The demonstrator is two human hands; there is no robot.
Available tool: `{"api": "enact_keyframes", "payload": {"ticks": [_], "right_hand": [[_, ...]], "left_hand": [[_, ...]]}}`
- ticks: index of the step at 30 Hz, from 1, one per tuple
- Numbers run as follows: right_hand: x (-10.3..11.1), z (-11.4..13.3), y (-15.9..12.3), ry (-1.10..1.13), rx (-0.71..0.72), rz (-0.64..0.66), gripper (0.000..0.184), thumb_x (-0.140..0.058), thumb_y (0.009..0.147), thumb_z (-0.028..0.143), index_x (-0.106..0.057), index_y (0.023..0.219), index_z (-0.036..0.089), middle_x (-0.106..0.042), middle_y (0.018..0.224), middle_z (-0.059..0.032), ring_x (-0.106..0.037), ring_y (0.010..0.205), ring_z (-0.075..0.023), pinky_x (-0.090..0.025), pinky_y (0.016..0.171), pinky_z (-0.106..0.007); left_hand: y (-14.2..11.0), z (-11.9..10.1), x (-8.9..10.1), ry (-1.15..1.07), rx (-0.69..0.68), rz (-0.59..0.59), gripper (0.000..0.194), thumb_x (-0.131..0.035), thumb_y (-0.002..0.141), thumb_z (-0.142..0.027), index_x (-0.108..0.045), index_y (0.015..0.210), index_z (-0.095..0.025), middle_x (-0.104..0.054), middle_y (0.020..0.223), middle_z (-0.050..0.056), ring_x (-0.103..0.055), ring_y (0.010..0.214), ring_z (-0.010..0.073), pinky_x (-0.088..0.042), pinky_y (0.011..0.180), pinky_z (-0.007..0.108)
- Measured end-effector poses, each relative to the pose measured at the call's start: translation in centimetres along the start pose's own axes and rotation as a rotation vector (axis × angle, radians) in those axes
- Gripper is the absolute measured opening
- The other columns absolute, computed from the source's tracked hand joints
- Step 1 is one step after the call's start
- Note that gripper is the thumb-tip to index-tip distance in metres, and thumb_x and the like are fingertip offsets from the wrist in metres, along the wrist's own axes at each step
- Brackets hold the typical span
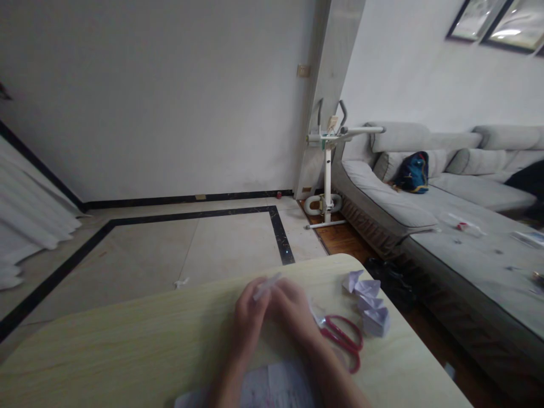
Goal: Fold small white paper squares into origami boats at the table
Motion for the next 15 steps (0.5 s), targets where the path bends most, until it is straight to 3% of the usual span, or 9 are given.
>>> {"api": "enact_keyframes", "payload": {"ticks": [15], "right_hand": [[-0.19,-0.26,0.0,0.028,0.009,0.019,0.02,-0.059,0.084,0.031,-0.069,0.086,0.014,-0.069,0.08,-0.0047,-0.061,0.075,-0.0186,-0.048,0.068,-0.028]], "left_hand": [[-0.09,-0.05,0.05,0.058,0.0,-0.03,0.041,-0.055,0.081,-0.043,-0.065,0.11,-0.015,-0.069,0.11,0.011,-0.064,0.102,0.0252,-0.05,0.089,0.036]]}}
Point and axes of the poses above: each hand's wrist, its own y-axis towards the middle knuckle, its own x-axis out of the back of the hand, z = x × y, the point moved 5 cm from there along y, towards the middle knuckle
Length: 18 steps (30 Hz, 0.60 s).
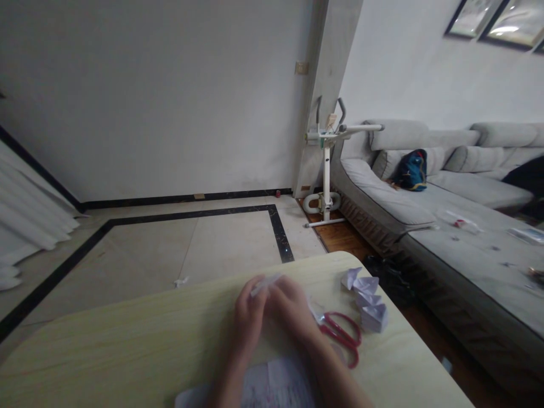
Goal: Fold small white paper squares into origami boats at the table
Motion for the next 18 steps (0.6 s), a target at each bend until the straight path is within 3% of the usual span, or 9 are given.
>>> {"api": "enact_keyframes", "payload": {"ticks": [10,18], "right_hand": [[-0.1,0.25,-0.13,-0.138,0.07,0.005,0.018,-0.056,0.086,0.031,-0.064,0.082,0.016,-0.066,0.079,-0.0023,-0.058,0.075,-0.0164,-0.046,0.068,-0.026],[-0.43,0.78,-0.32,-0.043,0.059,0.028,0.02,-0.054,0.088,0.028,-0.067,0.096,0.016,-0.069,0.091,-0.0046,-0.062,0.084,-0.0189,-0.048,0.074,-0.028]], "left_hand": [[-0.08,-0.57,0.33,0.024,0.017,-0.062,0.04,-0.055,0.081,-0.044,-0.066,0.106,-0.015,-0.071,0.106,0.011,-0.065,0.101,0.0259,-0.051,0.088,0.037],[0.08,-0.06,0.36,0.038,-0.002,-0.037,0.044,-0.058,0.08,-0.044,-0.063,0.113,-0.016,-0.068,0.113,0.012,-0.063,0.106,0.0265,-0.049,0.092,0.038]]}}
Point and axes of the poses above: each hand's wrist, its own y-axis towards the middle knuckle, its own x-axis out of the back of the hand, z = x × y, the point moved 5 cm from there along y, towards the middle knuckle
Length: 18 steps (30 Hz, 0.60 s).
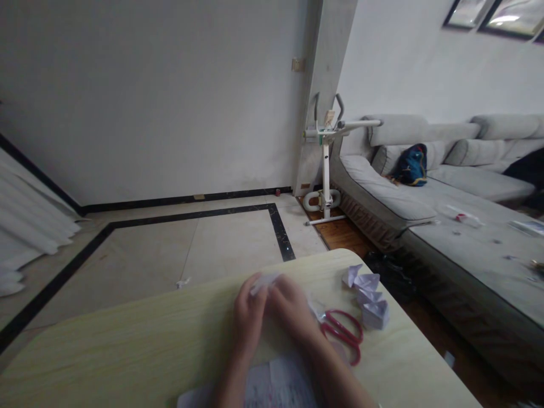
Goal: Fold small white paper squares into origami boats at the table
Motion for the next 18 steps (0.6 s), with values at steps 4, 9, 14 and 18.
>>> {"api": "enact_keyframes", "payload": {"ticks": [4,9,14,18], "right_hand": [[0.24,0.24,0.14,0.001,-0.01,-0.037,0.017,-0.055,0.085,0.024,-0.069,0.092,0.016,-0.069,0.087,-0.0045,-0.062,0.083,-0.0197,-0.048,0.076,-0.029],[0.44,-0.04,0.19,0.038,-0.033,-0.05,0.018,-0.055,0.084,0.023,-0.069,0.093,0.016,-0.069,0.088,-0.0045,-0.062,0.081,-0.0192,-0.048,0.075,-0.029],[0.43,-0.23,0.24,0.008,-0.026,-0.055,0.018,-0.055,0.083,0.024,-0.069,0.092,0.017,-0.069,0.087,-0.0039,-0.061,0.08,-0.0185,-0.048,0.073,-0.028],[0.39,-0.39,0.25,0.012,-0.026,-0.07,0.019,-0.052,0.084,0.021,-0.068,0.092,0.016,-0.069,0.088,-0.0039,-0.061,0.081,-0.0185,-0.047,0.073,-0.027]], "left_hand": [[0.06,0.17,-0.21,-0.001,0.024,0.043,0.051,-0.063,0.077,-0.045,-0.059,0.12,-0.017,-0.068,0.113,0.012,-0.065,0.103,0.0268,-0.051,0.088,0.037],[-0.01,0.03,-0.24,-0.027,0.02,0.037,0.052,-0.065,0.076,-0.045,-0.059,0.119,-0.016,-0.07,0.109,0.012,-0.067,0.099,0.0262,-0.053,0.084,0.036],[-0.26,-0.34,-0.42,-0.057,0.023,0.048,0.054,-0.062,0.078,-0.047,-0.057,0.121,-0.014,-0.072,0.1,0.012,-0.069,0.092,0.0256,-0.055,0.076,0.034],[-0.45,-0.64,-0.5,-0.021,0.024,0.048,0.055,-0.059,0.08,-0.048,-0.055,0.123,-0.014,-0.072,0.093,0.01,-0.069,0.086,0.0242,-0.054,0.073,0.032]]}}
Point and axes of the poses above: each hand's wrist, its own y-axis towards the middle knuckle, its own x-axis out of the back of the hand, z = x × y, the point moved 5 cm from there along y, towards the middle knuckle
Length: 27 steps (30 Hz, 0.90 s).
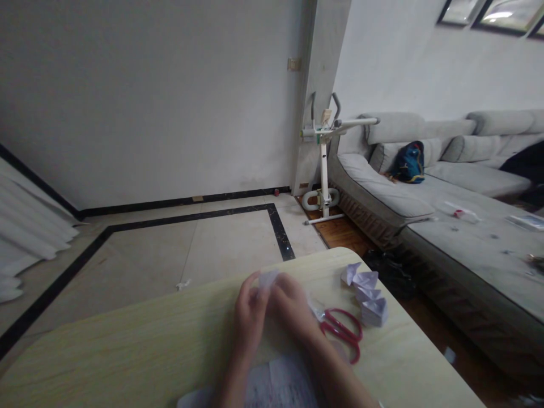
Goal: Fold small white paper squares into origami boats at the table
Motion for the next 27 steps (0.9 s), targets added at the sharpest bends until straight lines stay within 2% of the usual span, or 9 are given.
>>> {"api": "enact_keyframes", "payload": {"ticks": [6,11,16,20,24,27], "right_hand": [[0.2,0.5,0.0,-0.02,-0.028,-0.061,0.018,-0.052,0.08,0.019,-0.068,0.088,0.015,-0.069,0.086,-0.005,-0.061,0.081,-0.0198,-0.048,0.074,-0.029],[0.4,0.1,0.1,0.01,-0.035,-0.098,0.017,-0.053,0.081,0.021,-0.067,0.088,0.015,-0.069,0.084,-0.004,-0.062,0.08,-0.0197,-0.048,0.071,-0.028],[0.0,-0.7,0.1,0.061,-0.026,-0.065,0.016,-0.055,0.083,0.026,-0.065,0.089,0.016,-0.068,0.084,-0.0039,-0.062,0.076,-0.0184,-0.048,0.066,-0.026],[0.1,-1.1,0.3,0.02,-0.033,-0.1,0.012,-0.058,0.08,0.024,-0.065,0.084,0.016,-0.068,0.079,-0.003,-0.06,0.072,-0.0168,-0.046,0.062,-0.024],[0.2,-1.2,0.4,-0.009,-0.025,-0.098,0.008,-0.059,0.077,0.022,-0.064,0.077,0.015,-0.065,0.071,-0.001,-0.057,0.065,-0.015,-0.044,0.058,-0.023],[0.2,-1.1,0.4,-0.028,-0.01,-0.083,0.008,-0.059,0.078,0.022,-0.064,0.076,0.015,-0.065,0.07,-0.0004,-0.056,0.065,-0.0145,-0.043,0.058,-0.023]], "left_hand": [[-0.1,0.0,-0.1,0.002,-0.017,0.014,0.054,-0.059,0.081,-0.048,-0.055,0.123,-0.014,-0.071,0.084,0.006,-0.068,0.078,0.0222,-0.053,0.069,0.031],[-0.1,0.0,0.0,0.019,-0.046,-0.001,0.046,-0.057,0.082,-0.046,-0.059,0.117,-0.016,-0.071,0.094,0.009,-0.067,0.088,0.0234,-0.053,0.077,0.033],[0.1,-0.1,0.2,0.045,-0.078,-0.027,0.038,-0.055,0.083,-0.043,-0.064,0.109,-0.018,-0.07,0.107,0.011,-0.065,0.101,0.026,-0.05,0.088,0.037],[0.3,0.0,0.3,0.033,-0.1,-0.051,0.036,-0.055,0.082,-0.043,-0.067,0.105,-0.017,-0.07,0.108,0.011,-0.063,0.104,0.0264,-0.049,0.091,0.038],[0.4,0.3,0.4,0.029,-0.082,-0.054,0.037,-0.056,0.081,-0.044,-0.069,0.101,-0.017,-0.07,0.107,0.012,-0.064,0.102,0.0267,-0.049,0.089,0.037],[0.4,0.4,0.4,0.038,-0.06,-0.051,0.042,-0.058,0.081,-0.047,-0.066,0.108,-0.016,-0.071,0.097,0.011,-0.066,0.09,0.0249,-0.052,0.08,0.035]]}}
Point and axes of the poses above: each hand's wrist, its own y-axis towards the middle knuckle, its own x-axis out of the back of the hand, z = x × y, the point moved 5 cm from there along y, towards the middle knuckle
